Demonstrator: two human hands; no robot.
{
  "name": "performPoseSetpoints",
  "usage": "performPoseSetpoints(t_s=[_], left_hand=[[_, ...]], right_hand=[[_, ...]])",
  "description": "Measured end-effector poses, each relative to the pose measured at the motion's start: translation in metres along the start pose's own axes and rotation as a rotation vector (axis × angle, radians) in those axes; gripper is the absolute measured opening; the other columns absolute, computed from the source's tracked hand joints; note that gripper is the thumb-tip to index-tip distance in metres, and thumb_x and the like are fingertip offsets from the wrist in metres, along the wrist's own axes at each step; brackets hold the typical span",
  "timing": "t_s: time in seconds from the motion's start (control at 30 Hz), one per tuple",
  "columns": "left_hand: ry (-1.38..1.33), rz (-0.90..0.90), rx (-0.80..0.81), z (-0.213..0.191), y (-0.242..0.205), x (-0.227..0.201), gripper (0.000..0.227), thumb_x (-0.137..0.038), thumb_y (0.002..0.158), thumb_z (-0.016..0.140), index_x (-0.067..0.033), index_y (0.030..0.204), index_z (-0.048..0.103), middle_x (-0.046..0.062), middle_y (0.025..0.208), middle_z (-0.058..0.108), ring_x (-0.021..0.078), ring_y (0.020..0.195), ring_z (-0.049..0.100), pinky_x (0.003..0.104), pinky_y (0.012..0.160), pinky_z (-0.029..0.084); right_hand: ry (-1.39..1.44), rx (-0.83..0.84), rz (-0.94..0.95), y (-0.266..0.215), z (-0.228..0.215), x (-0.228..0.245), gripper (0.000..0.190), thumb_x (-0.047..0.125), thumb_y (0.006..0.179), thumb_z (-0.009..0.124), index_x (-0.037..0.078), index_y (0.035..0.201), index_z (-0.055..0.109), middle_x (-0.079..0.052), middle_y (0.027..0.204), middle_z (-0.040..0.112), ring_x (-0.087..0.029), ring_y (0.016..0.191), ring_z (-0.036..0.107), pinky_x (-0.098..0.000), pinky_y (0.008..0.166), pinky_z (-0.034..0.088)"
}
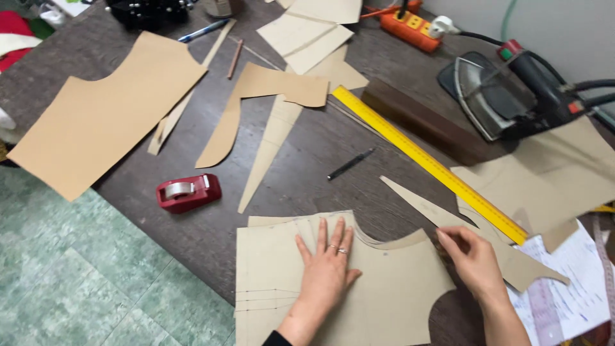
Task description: The person measures and marks a cardboard pattern piece on a work table using a flexible measuring tape and a pen. They align the tape along the pattern's edges and curves, make marks, and reposition the pattern to measure different sections.
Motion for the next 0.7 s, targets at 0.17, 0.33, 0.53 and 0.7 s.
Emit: performPoseSetpoints(t_s=[0.17, 0.33, 0.53, 0.7], left_hand=[[-0.006, 0.024, -0.057, -0.004, -0.01, -0.001, 0.097, -0.057, 0.073, 0.074, -0.0156, 0.147, 0.028, 0.003, 0.159, 0.013, 0.0341, 0.143, 0.007, 0.081, 0.094, 0.015], [0.005, 0.049, -0.11, -0.002, -0.016, -0.002, 0.095, -0.058, 0.076, 0.072, -0.0155, 0.148, 0.027, 0.003, 0.159, 0.015, 0.033, 0.144, 0.008, 0.078, 0.095, 0.014], [0.0, 0.098, -0.182, 0.004, -0.023, -0.002, 0.096, -0.058, 0.075, 0.073, -0.0174, 0.149, 0.027, 0.002, 0.16, 0.017, 0.0317, 0.145, 0.009, 0.075, 0.097, 0.012], [-0.04, 0.089, -0.132, 0.004, -0.023, -0.001, 0.09, -0.057, 0.081, 0.068, -0.0172, 0.15, 0.026, 0.002, 0.159, 0.016, 0.0309, 0.146, 0.006, 0.074, 0.099, 0.007]], right_hand=[[0.173, -0.066, 0.053, -0.011, -0.019, -0.094, 0.016, 0.007, 0.092, 0.062, -0.003, 0.101, 0.071, -0.015, 0.085, 0.071, -0.021, 0.075, 0.066, -0.0293, 0.072, 0.054], [0.18, -0.065, 0.121, -0.021, -0.02, -0.083, 0.019, 0.007, 0.092, 0.06, -0.003, 0.103, 0.072, -0.016, 0.087, 0.073, -0.021, 0.082, 0.067, -0.0298, 0.077, 0.054], [-0.293, -0.169, -0.214, 0.004, -0.042, -0.067, 0.012, 0.012, 0.084, 0.066, 0.013, 0.094, 0.072, -0.001, 0.095, 0.065, -0.013, 0.074, 0.062, -0.0262, 0.068, 0.048], [-0.745, -0.046, -0.26, 0.032, -0.048, -0.062, 0.061, 0.021, 0.07, 0.07, 0.022, 0.129, 0.052, -0.009, 0.122, 0.051, -0.03, 0.112, 0.046, -0.0431, 0.098, 0.038]])
Point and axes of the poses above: each hand's wrist, its own y-axis towards the middle knuckle, its own z-axis out of the palm, x = y × z, the point moved 6 cm from there along y, towards the middle knuckle
